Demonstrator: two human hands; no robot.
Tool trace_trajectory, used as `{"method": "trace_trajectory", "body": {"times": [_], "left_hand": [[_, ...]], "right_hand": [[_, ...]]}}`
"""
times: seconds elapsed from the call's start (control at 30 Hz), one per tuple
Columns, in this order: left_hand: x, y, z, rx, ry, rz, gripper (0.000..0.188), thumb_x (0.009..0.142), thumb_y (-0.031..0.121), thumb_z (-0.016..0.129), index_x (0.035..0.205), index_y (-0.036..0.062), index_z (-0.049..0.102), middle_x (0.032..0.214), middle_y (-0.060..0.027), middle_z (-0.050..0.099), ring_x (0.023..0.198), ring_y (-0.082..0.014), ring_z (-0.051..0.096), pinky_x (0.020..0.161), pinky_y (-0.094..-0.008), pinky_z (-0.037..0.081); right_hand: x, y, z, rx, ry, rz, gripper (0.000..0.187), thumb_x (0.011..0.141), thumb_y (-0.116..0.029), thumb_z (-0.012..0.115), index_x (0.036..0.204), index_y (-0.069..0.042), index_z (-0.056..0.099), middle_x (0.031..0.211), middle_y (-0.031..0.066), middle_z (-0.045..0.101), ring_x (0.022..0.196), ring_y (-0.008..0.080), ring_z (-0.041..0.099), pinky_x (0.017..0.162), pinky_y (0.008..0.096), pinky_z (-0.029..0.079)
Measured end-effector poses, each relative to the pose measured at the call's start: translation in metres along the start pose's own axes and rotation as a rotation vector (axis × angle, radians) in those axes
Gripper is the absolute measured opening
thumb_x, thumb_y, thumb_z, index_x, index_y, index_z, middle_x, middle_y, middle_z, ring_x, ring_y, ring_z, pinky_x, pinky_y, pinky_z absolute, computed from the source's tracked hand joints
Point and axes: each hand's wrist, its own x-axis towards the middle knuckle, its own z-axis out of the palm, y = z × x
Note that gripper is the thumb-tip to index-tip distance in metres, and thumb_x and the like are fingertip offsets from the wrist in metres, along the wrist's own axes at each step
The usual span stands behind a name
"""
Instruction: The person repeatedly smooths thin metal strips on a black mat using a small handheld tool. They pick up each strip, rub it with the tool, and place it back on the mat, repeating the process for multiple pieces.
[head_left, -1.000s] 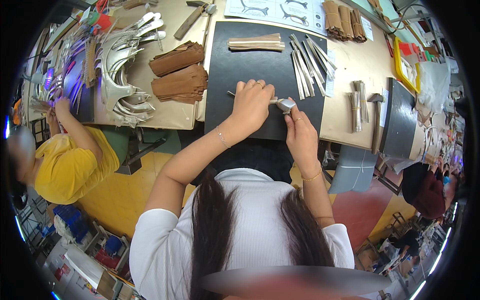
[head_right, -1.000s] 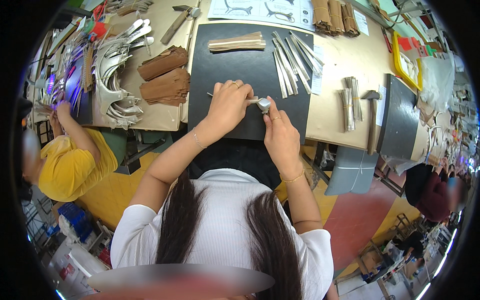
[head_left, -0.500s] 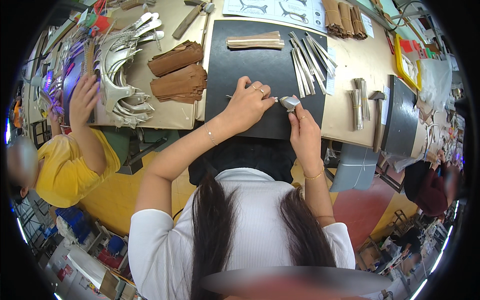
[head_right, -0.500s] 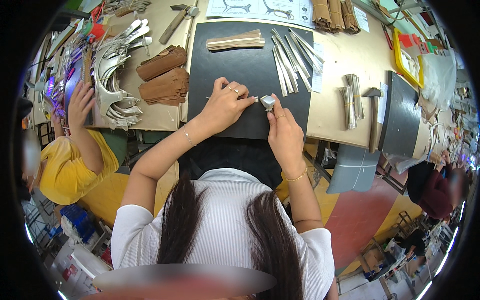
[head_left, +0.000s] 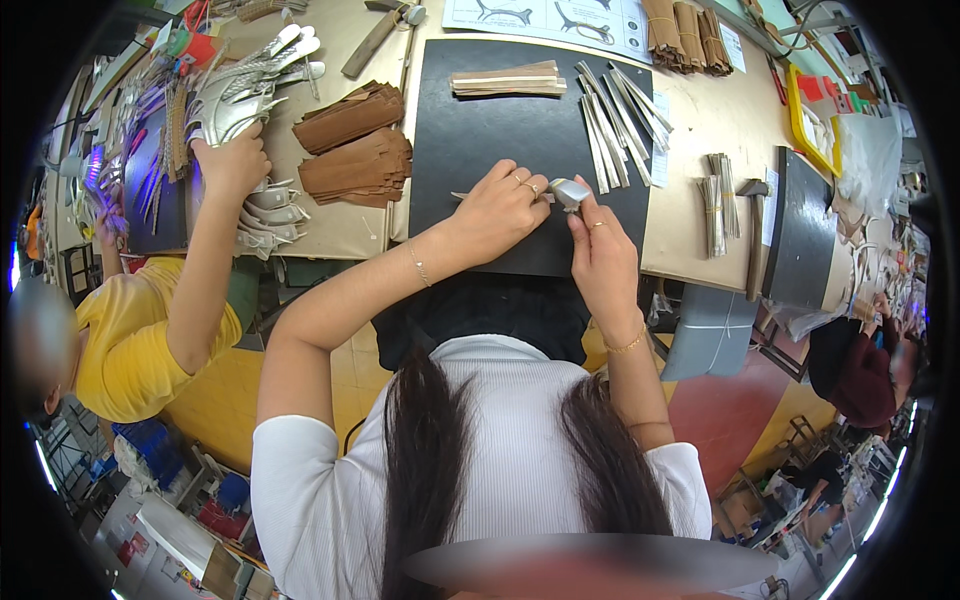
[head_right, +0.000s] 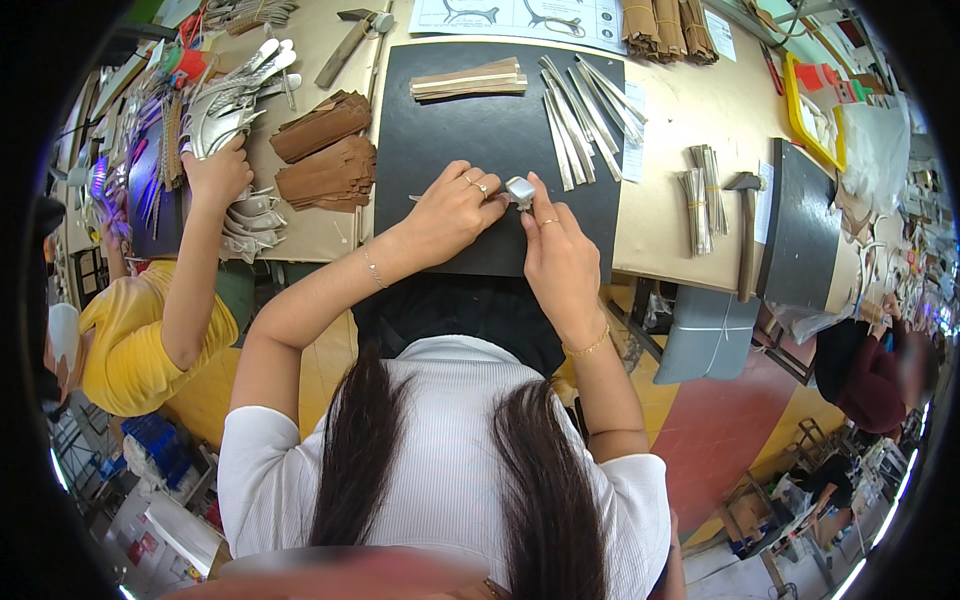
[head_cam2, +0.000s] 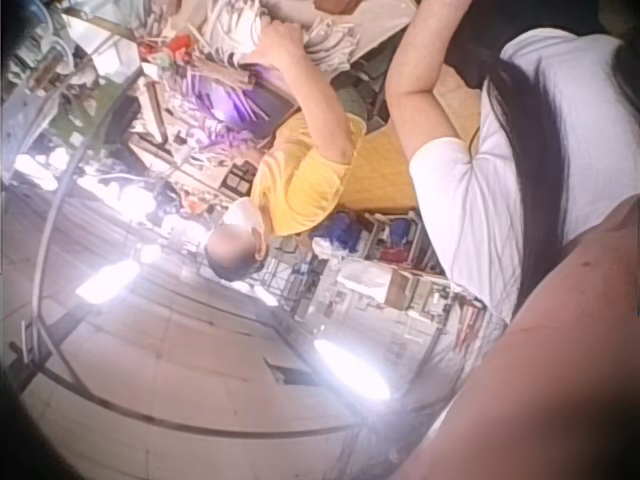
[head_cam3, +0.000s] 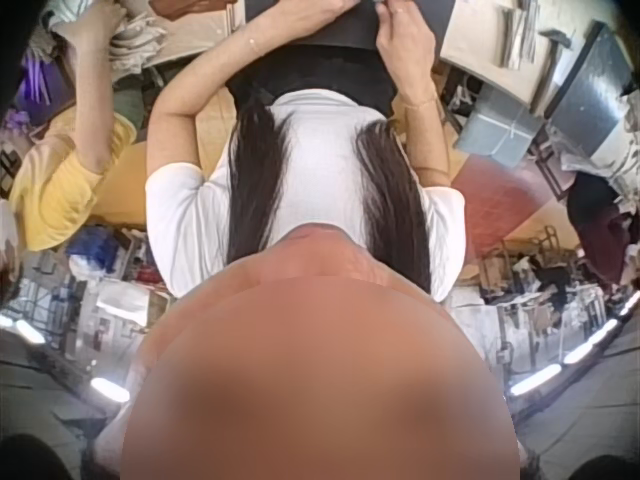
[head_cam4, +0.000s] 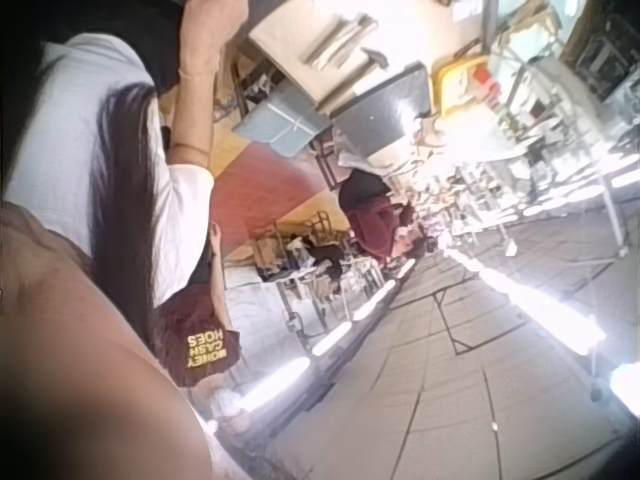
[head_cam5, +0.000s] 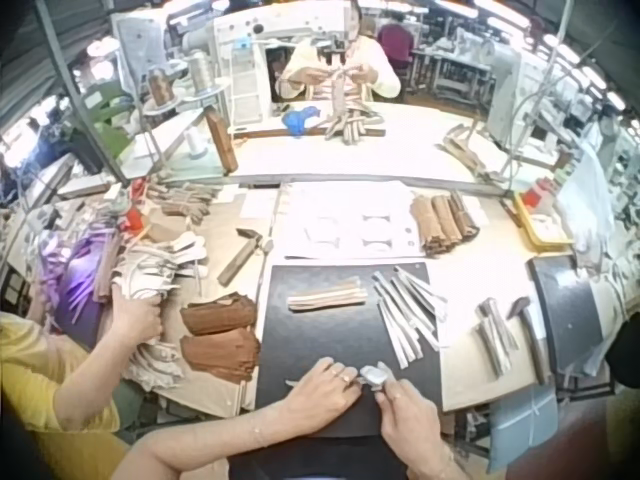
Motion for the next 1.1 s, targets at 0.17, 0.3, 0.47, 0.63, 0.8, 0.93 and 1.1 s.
{"method": "trace_trajectory", "body": {"times": [0.17,0.3,0.47,0.63,0.8,0.93,1.1], "left_hand": [[-0.001,0.001,0.002,-0.029,0.015,-0.036,0.015,0.088,0.01,0.063,0.097,0.003,0.073,0.096,-0.0082,0.061,0.092,-0.0233,0.059,0.085,-0.037,0.044],[-0.003,0.001,0.004,-0.123,0.034,-0.116,0.015,0.089,0.01,0.065,0.099,0.0052,0.075,0.096,-0.0062,0.062,0.09,-0.0229,0.059,0.083,-0.0365,0.043],[-0.007,-0.011,-0.001,-0.393,0.007,-0.3,0.012,0.088,0.01,0.068,0.096,0.0073,0.076,0.094,-0.0012,0.064,0.088,-0.0214,0.06,0.082,-0.0355,0.042],[-0.007,-0.009,-0.003,-0.1,-0.006,-0.097,0.013,0.087,0.011,0.067,0.095,0.0093,0.076,0.094,-0.0007,0.064,0.088,-0.0196,0.06,0.081,-0.0349,0.041],[-0.007,-0.001,-0.003,0.085,-0.04,-0.048,0.017,0.088,0.014,0.064,0.099,0.0107,0.076,0.093,-0.0011,0.064,0.087,-0.0193,0.06,0.081,-0.0352,0.041],[-0.01,-0.007,-0.005,-0.04,-0.046,-0.131,0.016,0.088,0.014,0.064,0.099,0.0123,0.076,0.093,-0.0008,0.064,0.087,-0.019,0.06,0.081,-0.0356,0.041],[-0.015,-0.012,-0.01,-0.23,-0.046,-0.214,0.013,0.088,0.014,0.066,0.096,0.0138,0.076,0.092,-0.0003,0.063,0.087,-0.0183,0.06,0.08,-0.0355,0.04]], "right_hand": [[0.003,0.0,-0.001,-0.066,0.01,0.005,0.046,0.101,-0.016,0.06,0.146,-0.013,0.055,0.088,0.0129,0.061,0.071,0.0344,0.065,0.064,0.0431,0.053],[0.002,-0.002,0.002,-0.087,-0.011,0.015,0.045,0.102,-0.018,0.059,0.146,-0.013,0.054,0.088,0.0128,0.061,0.071,0.035,0.066,0.063,0.0435,0.054],[0.001,-0.002,0.005,-0.124,-0.064,0.05,0.046,0.101,-0.018,0.059,0.147,-0.014,0.053,0.089,0.013,0.062,0.071,0.0356,0.066,0.063,0.0443,0.055],[0.003,-0.001,0.002,-0.139,-0.071,0.037,0.047,0.101,-0.018,0.059,0.147,-0.014,0.053,0.088,0.0128,0.061,0.071,0.0354,0.066,0.063,0.0444,0.054],[0.003,-0.007,0.002,-0.018,0.048,-0.039,0.047,0.101,-0.016,0.06,0.147,-0.014,0.053,0.088,0.0125,0.061,0.072,0.0353,0.066,0.063,0.0441,0.054],[0.004,-0.008,0.004,-0.138,-0.089,0.022,0.048,0.1,-0.015,0.061,0.147,-0.013,0.052,0.088,0.0123,0.061,0.071,0.0352,0.065,0.063,0.0437,0.054],[0.006,-0.008,0.001,-0.148,-0.113,-0.005,0.049,0.101,-0.016,0.06,0.148,-0.013,0.051,0.088,0.0124,0.061,0.071,0.0348,0.065,0.063,0.0441,0.054]]}}
